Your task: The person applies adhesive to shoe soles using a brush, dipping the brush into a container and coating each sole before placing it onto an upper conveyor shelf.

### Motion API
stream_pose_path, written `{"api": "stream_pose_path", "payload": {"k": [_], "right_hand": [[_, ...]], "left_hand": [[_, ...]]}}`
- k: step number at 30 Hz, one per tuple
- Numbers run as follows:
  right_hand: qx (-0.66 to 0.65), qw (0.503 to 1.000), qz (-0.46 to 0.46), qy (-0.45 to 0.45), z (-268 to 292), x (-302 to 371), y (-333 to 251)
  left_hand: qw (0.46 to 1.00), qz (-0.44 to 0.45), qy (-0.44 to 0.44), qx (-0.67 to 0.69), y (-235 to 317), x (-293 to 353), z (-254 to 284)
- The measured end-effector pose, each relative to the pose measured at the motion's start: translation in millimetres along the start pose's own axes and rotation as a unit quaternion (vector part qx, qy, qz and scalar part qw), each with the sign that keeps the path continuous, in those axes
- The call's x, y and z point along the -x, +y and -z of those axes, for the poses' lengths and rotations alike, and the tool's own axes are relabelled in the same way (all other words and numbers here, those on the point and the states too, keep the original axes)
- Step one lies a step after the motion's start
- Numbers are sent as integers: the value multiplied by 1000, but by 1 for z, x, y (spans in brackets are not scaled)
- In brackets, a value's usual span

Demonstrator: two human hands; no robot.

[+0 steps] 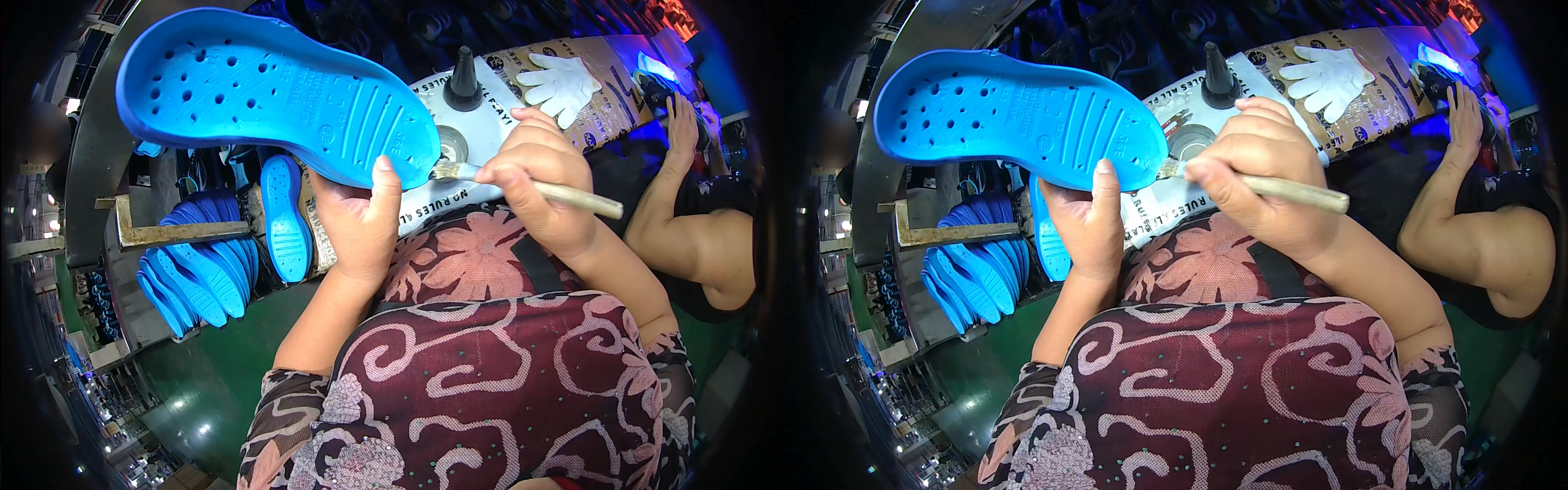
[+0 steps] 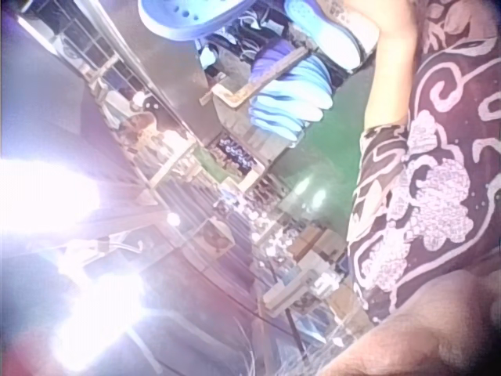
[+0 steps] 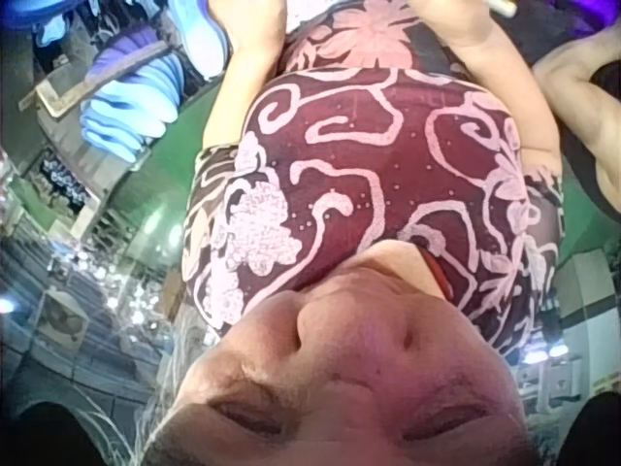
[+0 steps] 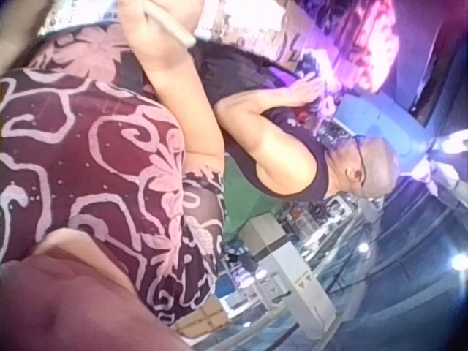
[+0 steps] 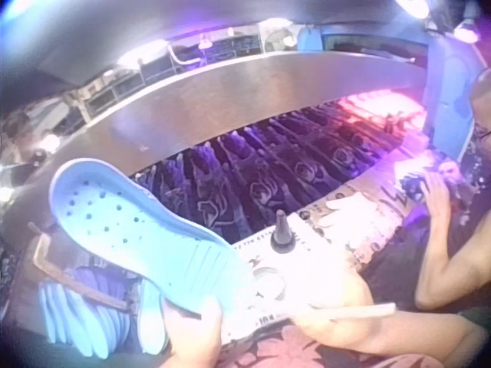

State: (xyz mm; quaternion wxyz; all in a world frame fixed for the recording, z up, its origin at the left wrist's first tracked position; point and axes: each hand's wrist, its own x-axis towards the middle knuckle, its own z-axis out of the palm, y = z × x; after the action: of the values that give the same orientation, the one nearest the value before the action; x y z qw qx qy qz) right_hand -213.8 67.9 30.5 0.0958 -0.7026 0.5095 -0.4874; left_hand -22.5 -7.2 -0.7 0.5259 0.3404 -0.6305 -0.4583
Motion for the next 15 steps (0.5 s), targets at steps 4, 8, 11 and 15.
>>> {"api": "stream_pose_path", "payload": {"k": [4, 8, 11, 15], "right_hand": [[48, 999, -3, 0, 4, 6, -3], [63, 998, 7, 18, 7, 4, 4], [26, 999, 4, 46, 4, 1, 3], [28, 999, 26, 13, -7, -3, 3]], "left_hand": [[1000, 14, 9, 3, 2, 1, 0], [1000, 4, 8, -24, -2, -1, 3], [1000, -10, 4, -21, -3, 1, -1], [1000, -18, 3, 13, -4, 6, -4]]}}
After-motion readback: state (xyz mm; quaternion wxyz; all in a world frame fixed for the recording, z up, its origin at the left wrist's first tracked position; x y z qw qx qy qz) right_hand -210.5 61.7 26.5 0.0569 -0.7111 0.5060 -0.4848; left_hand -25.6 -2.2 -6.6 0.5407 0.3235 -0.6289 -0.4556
